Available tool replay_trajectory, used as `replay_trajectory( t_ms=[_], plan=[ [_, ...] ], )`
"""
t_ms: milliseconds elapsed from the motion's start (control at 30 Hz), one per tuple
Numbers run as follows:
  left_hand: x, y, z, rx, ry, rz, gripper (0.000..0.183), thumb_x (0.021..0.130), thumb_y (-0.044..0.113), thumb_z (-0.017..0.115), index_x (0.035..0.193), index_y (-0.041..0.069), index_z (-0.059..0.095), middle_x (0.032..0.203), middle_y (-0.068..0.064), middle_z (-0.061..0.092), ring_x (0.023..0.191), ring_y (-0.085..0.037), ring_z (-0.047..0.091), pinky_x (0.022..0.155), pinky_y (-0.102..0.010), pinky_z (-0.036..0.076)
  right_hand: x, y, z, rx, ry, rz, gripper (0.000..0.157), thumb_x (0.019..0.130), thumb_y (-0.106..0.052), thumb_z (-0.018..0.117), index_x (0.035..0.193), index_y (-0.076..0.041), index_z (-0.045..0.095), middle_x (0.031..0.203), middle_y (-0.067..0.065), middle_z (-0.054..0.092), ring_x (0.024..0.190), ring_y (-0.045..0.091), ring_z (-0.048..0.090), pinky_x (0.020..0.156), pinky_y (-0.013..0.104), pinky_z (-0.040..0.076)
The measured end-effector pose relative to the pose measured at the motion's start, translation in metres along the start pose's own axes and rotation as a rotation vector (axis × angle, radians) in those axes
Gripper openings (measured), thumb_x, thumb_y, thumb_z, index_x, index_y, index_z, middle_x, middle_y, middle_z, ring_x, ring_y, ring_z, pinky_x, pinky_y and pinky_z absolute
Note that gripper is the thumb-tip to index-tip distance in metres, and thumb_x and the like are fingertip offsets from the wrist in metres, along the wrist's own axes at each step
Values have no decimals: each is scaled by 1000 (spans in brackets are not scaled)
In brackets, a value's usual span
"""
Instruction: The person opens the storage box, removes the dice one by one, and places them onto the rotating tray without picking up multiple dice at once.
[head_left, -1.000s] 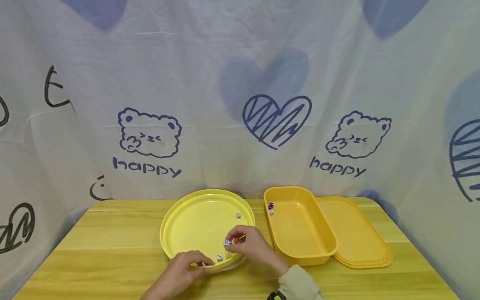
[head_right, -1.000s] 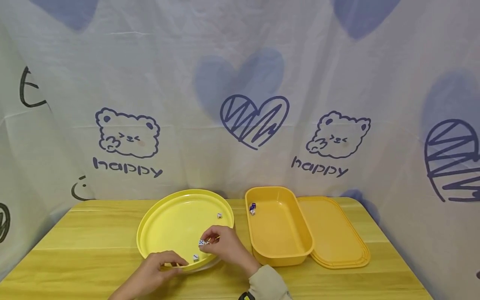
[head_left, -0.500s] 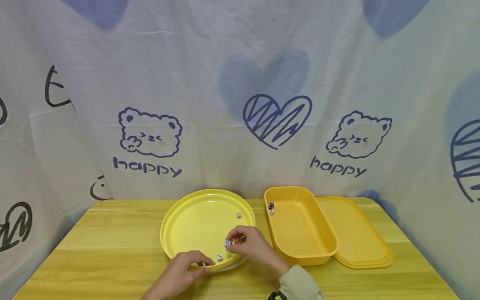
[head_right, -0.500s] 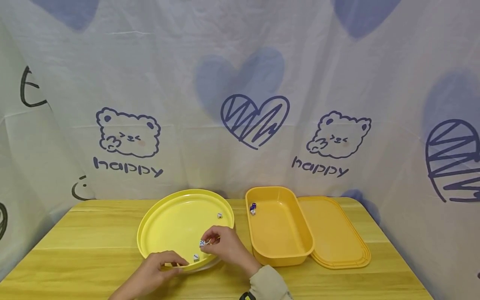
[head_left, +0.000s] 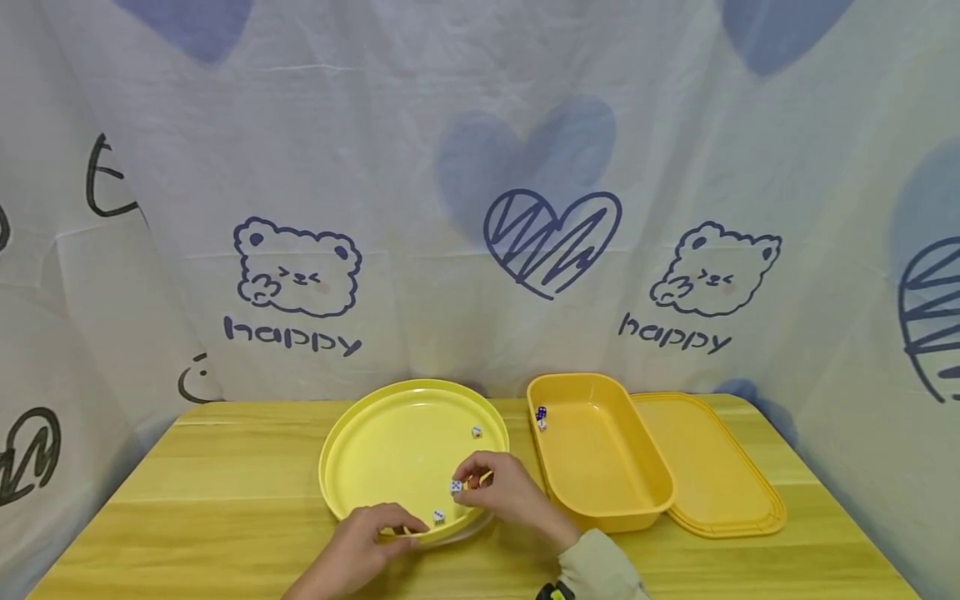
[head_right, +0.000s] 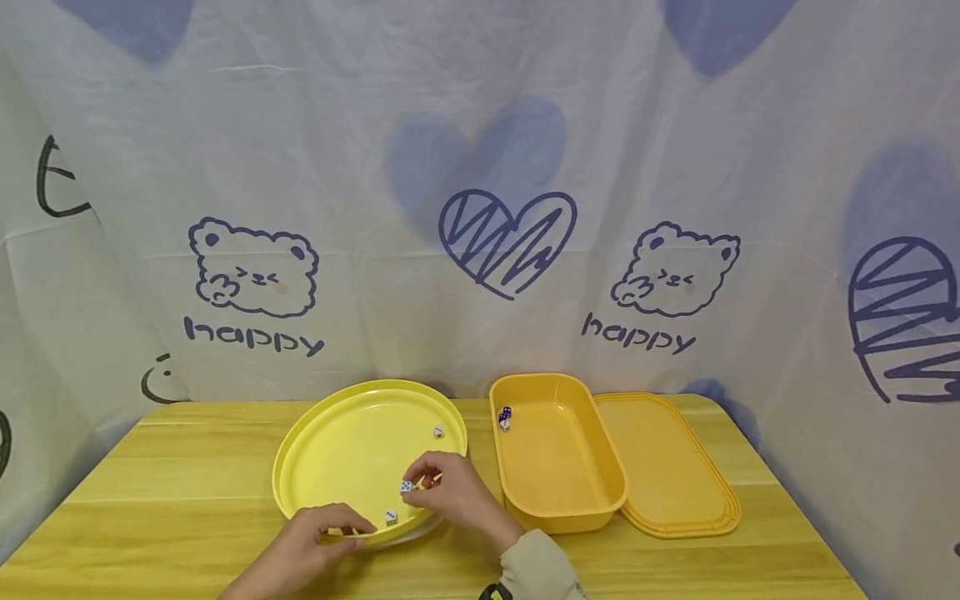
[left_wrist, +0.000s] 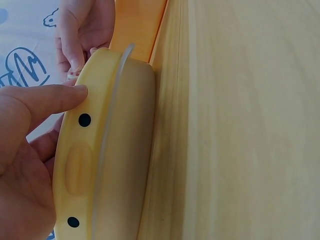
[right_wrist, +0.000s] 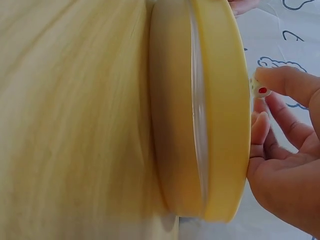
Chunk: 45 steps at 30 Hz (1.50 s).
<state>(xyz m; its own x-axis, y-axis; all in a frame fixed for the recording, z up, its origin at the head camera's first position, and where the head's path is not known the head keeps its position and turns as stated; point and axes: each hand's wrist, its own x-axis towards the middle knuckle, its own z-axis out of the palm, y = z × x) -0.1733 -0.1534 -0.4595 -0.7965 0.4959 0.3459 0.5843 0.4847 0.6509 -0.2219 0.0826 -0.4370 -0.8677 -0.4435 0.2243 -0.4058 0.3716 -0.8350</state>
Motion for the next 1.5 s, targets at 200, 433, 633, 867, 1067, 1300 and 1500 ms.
replay_trajectory(
  t_ms=[200, 433, 633, 867, 1067, 1300, 1500],
  plan=[
    [0, 0, 0, -2, -9, -8, 10, 86, 10, 72, 95, 12, 75, 90, 6, 70, 80, -4, 57, 70, -27, 49, 0, 2, 1, -38, 33, -10, 18, 81, -6, 75, 96, 2, 70, 90, 8, 63, 79, 19, 55, 66, 24, 48],
    [0, 1, -1, -3, 7, 2, 10, 86, 9, 72, 95, 12, 75, 89, 7, 70, 80, -4, 57, 70, -27, 49, 1, 3, 2, -46, 82, -6, 16, 84, -8, 73, 96, 1, 70, 92, 9, 66, 78, 12, 56, 67, 24, 49],
    [0, 3, -1, 19, 11, -10, 10, 86, 9, 72, 95, 13, 75, 90, 9, 69, 81, -3, 57, 71, -27, 49, 2, 3, 2, -53, 112, 5, 15, 84, -8, 72, 96, 1, 70, 91, 3, 66, 78, 12, 56, 69, 25, 49],
    [0, 3, 0, 15, 13, -1, 10, 86, 10, 72, 95, 12, 75, 89, 8, 70, 80, -3, 57, 70, -27, 49, 2, 0, 0, -52, 90, 14, 15, 86, -9, 70, 98, 0, 70, 86, -1, 64, 77, 13, 56, 66, 25, 47],
    [-1, 1, -1, 15, 20, 21, 9, 86, 10, 73, 95, 12, 75, 89, 7, 70, 80, -3, 57, 69, -27, 49, 6, -11, -13, 19, 157, -19, 14, 90, -8, 67, 101, 1, 69, 93, 3, 66, 82, 16, 57, 73, 28, 49],
    [0, 1, -1, 6, 10, -13, 11, 86, 10, 72, 95, 13, 75, 91, 8, 70, 81, -3, 58, 70, -27, 49, 4, -35, -41, 99, 252, 22, 13, 93, -9, 65, 103, -3, 70, 98, 4, 66, 88, 19, 58, 77, 29, 50],
    [1, 3, -1, -17, -19, -45, 11, 87, 11, 71, 97, 12, 75, 91, 9, 69, 81, -2, 57, 71, -27, 48, 9, -57, -63, 64, 226, 0, 17, 94, -11, 63, 110, -5, 68, 102, 5, 65, 90, 21, 56, 81, 33, 51]
  ],
)
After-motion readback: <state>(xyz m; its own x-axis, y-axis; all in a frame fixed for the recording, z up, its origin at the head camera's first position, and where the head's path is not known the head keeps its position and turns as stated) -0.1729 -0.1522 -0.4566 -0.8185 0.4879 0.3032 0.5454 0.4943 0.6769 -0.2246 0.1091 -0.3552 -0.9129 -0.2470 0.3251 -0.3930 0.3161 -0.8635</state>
